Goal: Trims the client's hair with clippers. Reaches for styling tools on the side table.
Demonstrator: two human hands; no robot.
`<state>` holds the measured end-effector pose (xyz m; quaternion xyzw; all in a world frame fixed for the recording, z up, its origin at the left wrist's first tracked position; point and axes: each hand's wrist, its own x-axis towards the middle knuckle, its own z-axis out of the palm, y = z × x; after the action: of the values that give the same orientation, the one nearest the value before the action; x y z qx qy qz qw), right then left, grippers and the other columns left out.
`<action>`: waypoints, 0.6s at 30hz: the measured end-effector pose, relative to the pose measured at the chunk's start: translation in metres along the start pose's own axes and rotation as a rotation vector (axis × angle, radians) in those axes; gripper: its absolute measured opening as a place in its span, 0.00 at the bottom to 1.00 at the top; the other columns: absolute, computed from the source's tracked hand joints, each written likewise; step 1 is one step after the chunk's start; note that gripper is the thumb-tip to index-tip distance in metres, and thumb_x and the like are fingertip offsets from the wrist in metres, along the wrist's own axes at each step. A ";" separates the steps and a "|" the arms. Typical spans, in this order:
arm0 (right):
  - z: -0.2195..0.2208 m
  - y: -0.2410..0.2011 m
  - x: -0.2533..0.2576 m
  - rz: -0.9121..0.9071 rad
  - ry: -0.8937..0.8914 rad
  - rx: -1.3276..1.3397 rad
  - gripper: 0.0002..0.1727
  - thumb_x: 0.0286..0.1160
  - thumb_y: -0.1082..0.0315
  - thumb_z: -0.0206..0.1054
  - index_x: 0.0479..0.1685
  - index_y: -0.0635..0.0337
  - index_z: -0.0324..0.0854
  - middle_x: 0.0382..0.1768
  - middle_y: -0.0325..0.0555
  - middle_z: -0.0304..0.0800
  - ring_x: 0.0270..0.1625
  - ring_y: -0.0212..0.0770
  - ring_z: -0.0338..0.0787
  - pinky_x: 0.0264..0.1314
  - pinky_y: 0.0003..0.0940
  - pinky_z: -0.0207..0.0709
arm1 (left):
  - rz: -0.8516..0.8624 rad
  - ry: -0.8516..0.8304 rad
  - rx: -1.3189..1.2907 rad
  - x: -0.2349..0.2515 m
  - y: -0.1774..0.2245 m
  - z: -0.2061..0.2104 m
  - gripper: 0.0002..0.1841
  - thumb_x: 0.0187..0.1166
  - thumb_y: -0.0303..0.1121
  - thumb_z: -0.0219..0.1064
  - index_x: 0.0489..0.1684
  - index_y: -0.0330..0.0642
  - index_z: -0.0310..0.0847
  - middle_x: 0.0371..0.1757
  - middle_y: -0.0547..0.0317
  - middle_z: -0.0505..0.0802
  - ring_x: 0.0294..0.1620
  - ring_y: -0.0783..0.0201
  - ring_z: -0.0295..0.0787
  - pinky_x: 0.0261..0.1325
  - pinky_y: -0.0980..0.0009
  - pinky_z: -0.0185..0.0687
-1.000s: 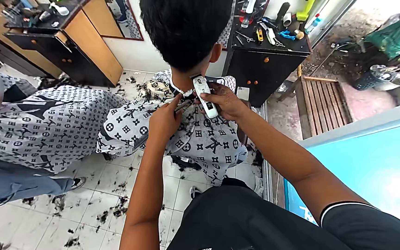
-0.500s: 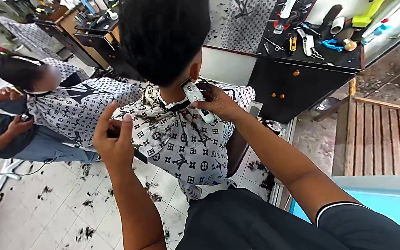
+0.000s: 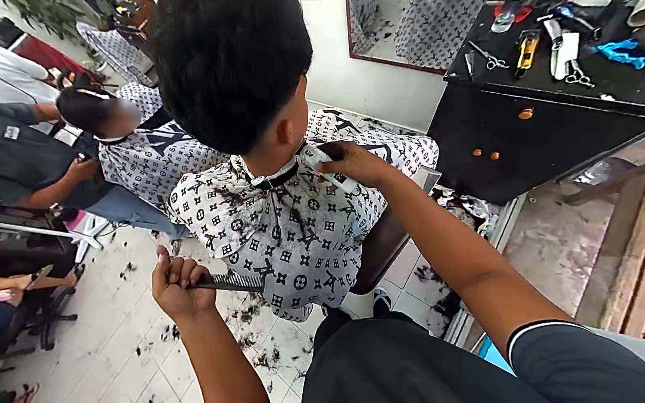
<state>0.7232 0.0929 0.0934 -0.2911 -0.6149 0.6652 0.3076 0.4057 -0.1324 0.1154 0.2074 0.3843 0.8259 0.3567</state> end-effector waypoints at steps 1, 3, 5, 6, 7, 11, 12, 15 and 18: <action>-0.003 -0.001 0.003 0.009 -0.006 0.005 0.23 0.81 0.69 0.68 0.73 0.66 0.74 0.49 0.52 0.91 0.39 0.40 0.93 0.38 0.36 0.90 | -0.008 0.003 -0.028 -0.001 -0.001 0.000 0.23 0.96 0.36 0.35 0.34 0.49 0.77 0.08 0.76 0.70 0.06 0.81 0.64 0.11 0.86 0.63; -0.007 -0.002 0.007 0.002 -0.012 0.014 0.24 0.81 0.69 0.69 0.74 0.66 0.74 0.51 0.52 0.90 0.42 0.41 0.94 0.40 0.37 0.91 | -0.013 -0.006 -0.095 -0.001 -0.001 -0.001 0.24 0.95 0.36 0.35 0.32 0.48 0.77 0.08 0.75 0.70 0.05 0.81 0.64 0.11 0.87 0.63; -0.009 0.001 0.004 -0.018 -0.005 0.079 0.23 0.78 0.71 0.70 0.71 0.66 0.75 0.51 0.52 0.90 0.43 0.42 0.94 0.41 0.37 0.92 | -0.001 -0.016 -0.188 0.003 -0.001 0.000 0.26 0.95 0.39 0.32 0.34 0.45 0.78 0.09 0.74 0.72 0.06 0.80 0.67 0.11 0.86 0.64; -0.009 0.005 -0.002 -0.025 0.000 0.147 0.22 0.79 0.71 0.69 0.70 0.66 0.75 0.51 0.51 0.90 0.44 0.42 0.94 0.41 0.37 0.92 | 0.006 -0.015 -0.231 0.006 -0.005 0.002 0.28 0.94 0.43 0.30 0.37 0.44 0.78 0.10 0.72 0.75 0.08 0.79 0.70 0.13 0.85 0.68; -0.009 0.011 -0.011 -0.023 0.014 0.241 0.22 0.81 0.70 0.65 0.73 0.64 0.72 0.53 0.51 0.90 0.46 0.43 0.94 0.42 0.37 0.91 | -0.013 -0.007 -0.236 0.007 -0.010 0.007 0.30 0.94 0.48 0.27 0.40 0.45 0.77 0.13 0.72 0.78 0.11 0.78 0.74 0.17 0.84 0.73; -0.005 0.053 -0.058 0.150 0.225 0.460 0.26 0.90 0.40 0.48 0.79 0.41 0.67 0.48 0.39 0.89 0.34 0.33 0.89 0.31 0.29 0.85 | -0.355 -0.142 -0.200 -0.033 -0.054 0.068 0.24 0.96 0.43 0.32 0.38 0.53 0.76 0.15 0.75 0.78 0.16 0.78 0.77 0.25 0.83 0.78; -0.007 0.064 -0.067 0.205 0.283 0.421 0.27 0.91 0.40 0.47 0.77 0.42 0.69 0.43 0.39 0.89 0.28 0.32 0.86 0.25 0.26 0.81 | -0.392 -0.226 -0.220 -0.048 -0.065 0.081 0.23 0.97 0.42 0.34 0.38 0.52 0.77 0.14 0.75 0.76 0.13 0.79 0.74 0.21 0.83 0.75; -0.037 0.093 -0.097 0.293 0.408 0.356 0.23 0.91 0.49 0.52 0.73 0.52 0.71 0.38 0.41 0.87 0.20 0.30 0.78 0.19 0.24 0.75 | -0.430 -0.489 -0.223 -0.082 -0.108 0.108 0.16 0.94 0.43 0.50 0.45 0.50 0.84 0.14 0.75 0.79 0.12 0.79 0.71 0.18 0.82 0.70; -0.089 0.111 -0.121 0.314 0.597 0.301 0.18 0.89 0.57 0.57 0.69 0.55 0.73 0.31 0.40 0.84 0.17 0.28 0.74 0.17 0.23 0.71 | -0.458 -0.609 -0.078 -0.103 -0.151 0.134 0.15 0.92 0.44 0.56 0.52 0.49 0.88 0.15 0.75 0.78 0.12 0.80 0.69 0.17 0.82 0.68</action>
<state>0.8636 0.0510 -0.0223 -0.5149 -0.3412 0.6729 0.4070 0.6210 -0.0761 0.0737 0.3384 0.2652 0.6395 0.6373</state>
